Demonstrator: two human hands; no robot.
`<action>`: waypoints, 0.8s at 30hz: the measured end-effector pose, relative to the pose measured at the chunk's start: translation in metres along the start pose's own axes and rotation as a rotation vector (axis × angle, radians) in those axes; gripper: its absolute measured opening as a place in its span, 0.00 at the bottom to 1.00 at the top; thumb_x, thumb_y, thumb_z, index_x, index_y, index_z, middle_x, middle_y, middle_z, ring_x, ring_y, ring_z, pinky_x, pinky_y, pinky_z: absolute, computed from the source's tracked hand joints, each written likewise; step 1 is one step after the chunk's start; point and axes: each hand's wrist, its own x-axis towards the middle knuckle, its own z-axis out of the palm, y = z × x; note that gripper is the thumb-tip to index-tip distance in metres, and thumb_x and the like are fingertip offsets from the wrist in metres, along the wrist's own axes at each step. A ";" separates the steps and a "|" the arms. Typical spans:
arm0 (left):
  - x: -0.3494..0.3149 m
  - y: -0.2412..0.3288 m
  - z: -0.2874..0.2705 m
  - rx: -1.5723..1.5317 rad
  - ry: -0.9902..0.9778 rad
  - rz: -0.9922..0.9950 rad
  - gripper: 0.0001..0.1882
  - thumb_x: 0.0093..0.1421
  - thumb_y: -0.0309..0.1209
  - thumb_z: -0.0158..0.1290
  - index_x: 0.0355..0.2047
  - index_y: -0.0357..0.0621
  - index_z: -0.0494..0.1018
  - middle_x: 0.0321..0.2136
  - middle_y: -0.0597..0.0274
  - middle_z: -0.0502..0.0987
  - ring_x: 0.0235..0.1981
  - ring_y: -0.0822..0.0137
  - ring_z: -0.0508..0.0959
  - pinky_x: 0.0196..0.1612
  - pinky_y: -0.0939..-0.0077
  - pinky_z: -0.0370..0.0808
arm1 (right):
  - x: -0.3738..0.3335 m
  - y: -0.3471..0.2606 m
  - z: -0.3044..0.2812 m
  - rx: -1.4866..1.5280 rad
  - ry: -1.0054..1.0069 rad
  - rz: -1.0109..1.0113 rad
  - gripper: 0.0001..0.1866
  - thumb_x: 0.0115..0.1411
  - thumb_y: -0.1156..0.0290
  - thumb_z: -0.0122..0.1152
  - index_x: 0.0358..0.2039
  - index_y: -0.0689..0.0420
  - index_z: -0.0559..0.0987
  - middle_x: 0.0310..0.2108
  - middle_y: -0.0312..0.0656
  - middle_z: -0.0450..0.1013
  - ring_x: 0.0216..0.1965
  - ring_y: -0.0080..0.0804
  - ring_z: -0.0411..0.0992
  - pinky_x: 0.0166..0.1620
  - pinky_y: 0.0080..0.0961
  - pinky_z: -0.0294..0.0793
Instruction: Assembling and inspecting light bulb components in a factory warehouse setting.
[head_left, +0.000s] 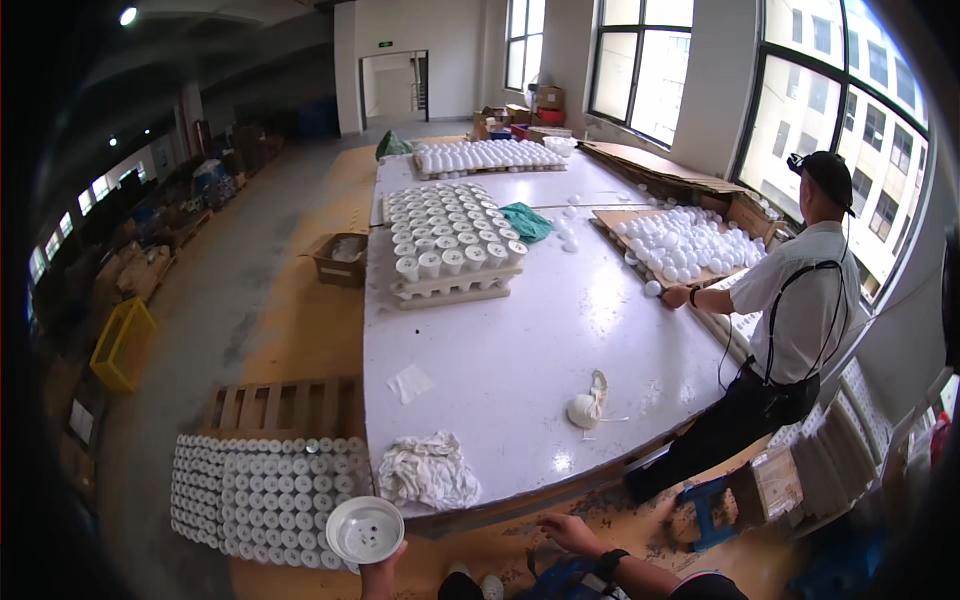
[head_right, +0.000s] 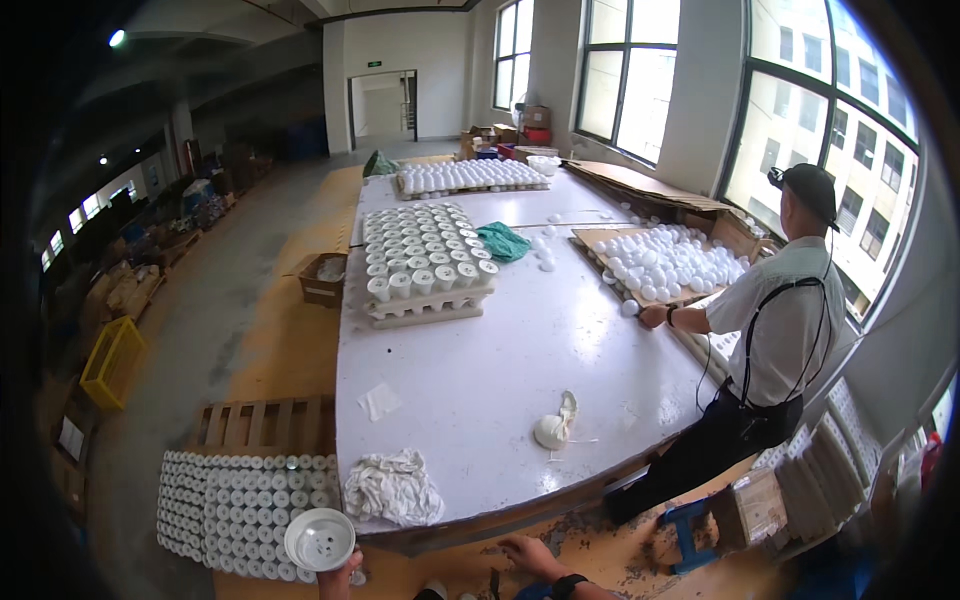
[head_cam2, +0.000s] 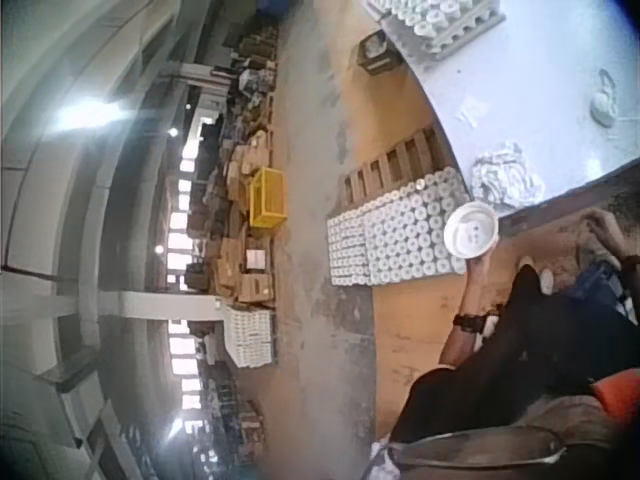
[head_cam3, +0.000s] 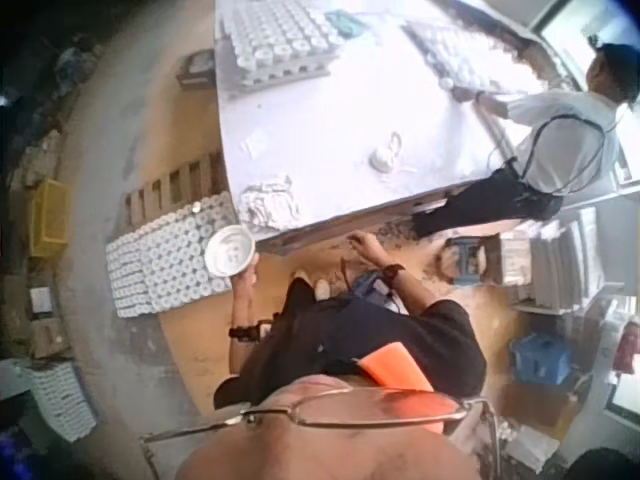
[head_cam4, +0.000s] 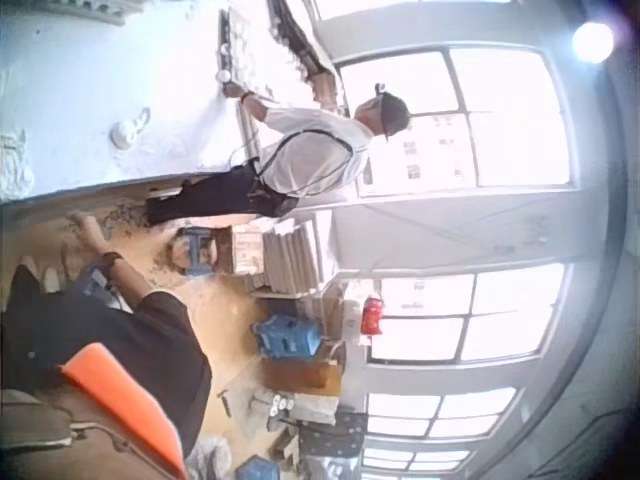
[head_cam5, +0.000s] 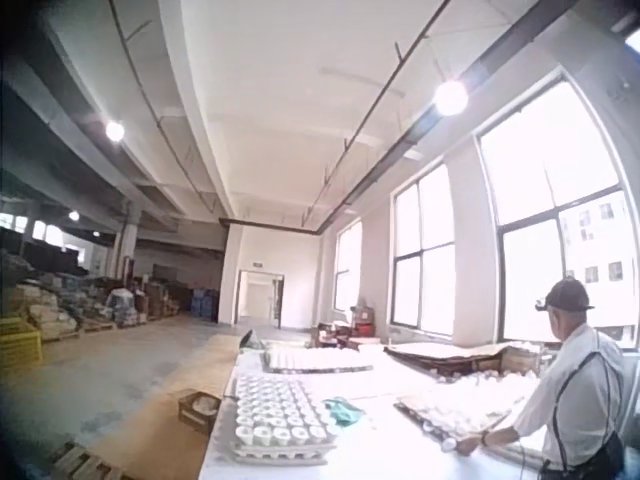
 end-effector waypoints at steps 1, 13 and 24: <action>0.030 -0.008 0.012 -0.134 -0.043 0.012 0.30 0.40 0.20 0.58 0.46 0.42 0.64 0.35 0.64 0.71 0.32 0.73 0.72 0.30 0.79 0.70 | 0.016 -0.011 -0.009 0.049 0.095 -0.036 0.12 0.53 0.67 0.55 0.38 0.56 0.75 0.33 0.47 0.74 0.36 0.42 0.72 0.39 0.30 0.71; 0.339 0.024 0.201 0.341 -0.534 0.289 0.23 0.48 0.27 0.55 0.45 0.36 0.65 0.41 0.54 0.72 0.43 0.58 0.72 0.46 0.68 0.69 | 0.165 0.085 -0.146 0.136 1.046 0.555 0.25 0.51 0.59 0.60 0.43 0.65 0.71 0.33 0.42 0.72 0.31 0.24 0.69 0.33 0.21 0.70; 0.488 0.010 0.332 0.409 -0.682 0.313 0.20 0.40 0.24 0.59 0.38 0.40 0.71 0.37 0.53 0.73 0.41 0.53 0.72 0.44 0.66 0.68 | 0.226 0.047 -0.165 0.456 0.678 0.837 0.27 0.42 0.68 0.61 0.43 0.66 0.67 0.34 0.47 0.72 0.34 0.31 0.71 0.37 0.25 0.71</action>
